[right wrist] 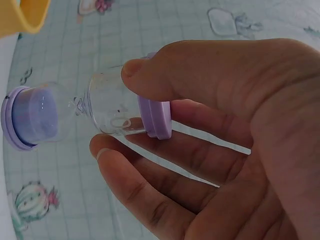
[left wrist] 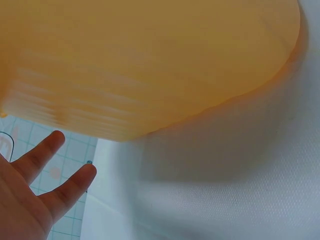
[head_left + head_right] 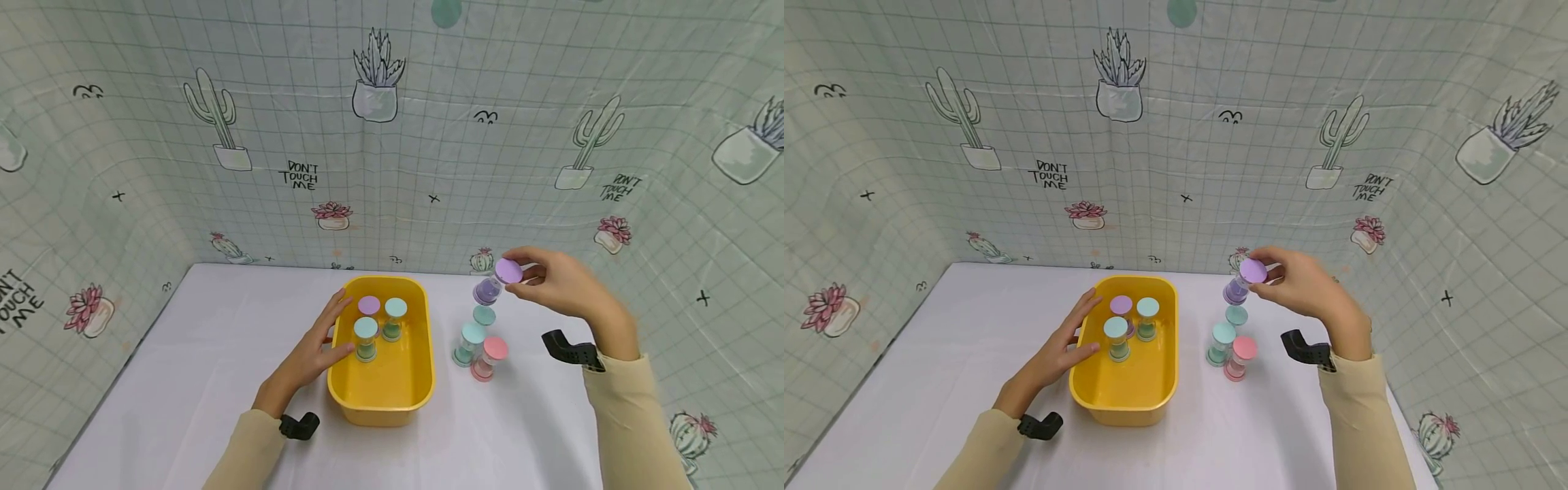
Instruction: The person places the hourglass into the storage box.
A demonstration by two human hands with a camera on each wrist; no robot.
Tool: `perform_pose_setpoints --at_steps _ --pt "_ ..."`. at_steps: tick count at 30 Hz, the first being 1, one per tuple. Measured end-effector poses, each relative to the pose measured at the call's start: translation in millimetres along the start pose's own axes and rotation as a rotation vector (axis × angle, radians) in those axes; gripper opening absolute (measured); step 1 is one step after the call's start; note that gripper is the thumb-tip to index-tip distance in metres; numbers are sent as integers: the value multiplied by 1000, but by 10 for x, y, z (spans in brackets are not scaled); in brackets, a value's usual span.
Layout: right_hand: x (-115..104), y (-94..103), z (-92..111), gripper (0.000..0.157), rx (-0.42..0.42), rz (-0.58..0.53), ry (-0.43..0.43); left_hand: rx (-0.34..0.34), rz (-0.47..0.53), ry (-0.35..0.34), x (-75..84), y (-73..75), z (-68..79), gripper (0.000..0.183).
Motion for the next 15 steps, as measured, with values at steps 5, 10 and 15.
perform_pose_setpoints --at_steps 5,10,15 --pt "-265 -35 -181 46 -14 -4 47 -1 -3 -3 -13 8 1 77" --pt "-507 -122 -346 45 -31 2 119 0 -6 -4 -14 10 -1 77" --pt "-740 -223 -452 44 -75 -10 184 -4 1 -11 -19 10 -6 77"
Point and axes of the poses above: each hand's wrist, its own z-axis away from the middle knuckle, its own y-axis out of the back of the hand, x = y × z, the point moved 2 cm from there along -z, towards the middle knuckle, and after that the axes turned 13 degrees about z, right-handed, at the moved point
